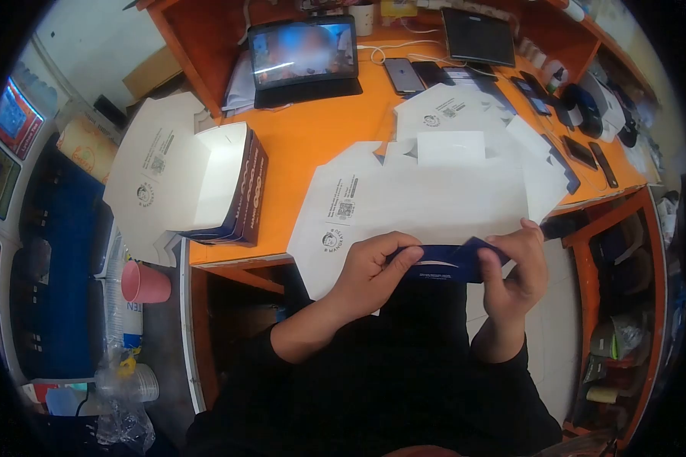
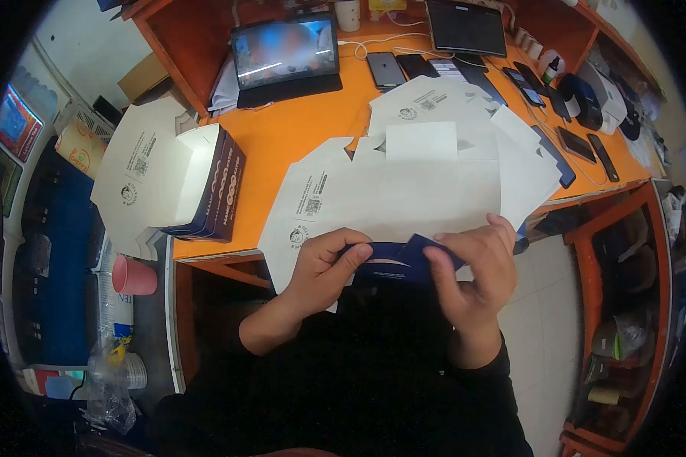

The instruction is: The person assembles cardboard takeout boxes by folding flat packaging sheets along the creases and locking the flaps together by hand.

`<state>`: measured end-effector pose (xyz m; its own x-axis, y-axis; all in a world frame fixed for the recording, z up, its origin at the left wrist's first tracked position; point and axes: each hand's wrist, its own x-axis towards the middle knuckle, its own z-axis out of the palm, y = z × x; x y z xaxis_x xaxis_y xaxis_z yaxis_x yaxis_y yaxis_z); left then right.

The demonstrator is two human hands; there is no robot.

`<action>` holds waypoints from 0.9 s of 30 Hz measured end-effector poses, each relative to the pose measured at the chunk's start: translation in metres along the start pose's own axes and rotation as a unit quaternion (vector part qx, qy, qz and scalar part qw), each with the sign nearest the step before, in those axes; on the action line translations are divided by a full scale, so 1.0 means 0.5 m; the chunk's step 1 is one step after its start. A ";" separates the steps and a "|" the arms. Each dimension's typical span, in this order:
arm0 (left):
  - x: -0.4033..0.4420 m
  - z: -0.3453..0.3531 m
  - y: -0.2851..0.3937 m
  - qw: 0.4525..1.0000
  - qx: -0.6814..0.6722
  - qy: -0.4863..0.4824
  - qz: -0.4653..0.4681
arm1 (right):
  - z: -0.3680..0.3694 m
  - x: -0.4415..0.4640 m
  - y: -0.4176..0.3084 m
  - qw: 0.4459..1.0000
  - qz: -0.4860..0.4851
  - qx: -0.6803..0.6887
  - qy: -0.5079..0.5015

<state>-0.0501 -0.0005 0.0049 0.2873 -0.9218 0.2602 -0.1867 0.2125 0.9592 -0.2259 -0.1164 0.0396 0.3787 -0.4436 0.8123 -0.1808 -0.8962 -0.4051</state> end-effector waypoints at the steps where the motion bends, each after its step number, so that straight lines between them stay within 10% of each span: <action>1: -0.001 -0.003 0.001 1.000 0.016 -0.004 0.013 | -0.006 0.005 -0.008 0.999 -0.020 0.002 -0.037; 6: 0.003 -0.023 0.003 0.991 0.092 -0.035 0.093 | -0.013 0.016 -0.016 0.985 -0.110 -0.030 -0.132; 10: 0.004 -0.040 -0.003 0.964 0.078 -0.108 0.230 | 0.018 0.010 -0.003 0.976 0.127 0.150 0.091; 14: -0.001 -0.063 0.002 0.943 0.030 -0.269 0.193 | -0.039 0.015 0.056 0.677 0.476 0.561 0.007; 19: 0.002 -0.043 0.009 0.969 0.054 -0.196 0.142 | -0.031 -0.023 0.048 0.768 0.167 0.610 0.106; 23: 0.034 -0.023 0.069 0.975 0.011 -0.099 0.201 | -0.099 -0.054 0.065 0.643 -0.094 0.760 -0.036; 27: 0.060 0.040 0.123 0.957 -0.109 -0.054 0.264 | -0.012 -0.079 0.054 0.809 -0.419 0.385 0.148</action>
<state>-0.0716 -0.0217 0.0698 0.1056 -0.6928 0.7133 -0.0755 0.7097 0.7005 -0.2514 -0.1234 -0.0007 -0.1791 0.2334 0.9557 0.6894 -0.6632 0.2912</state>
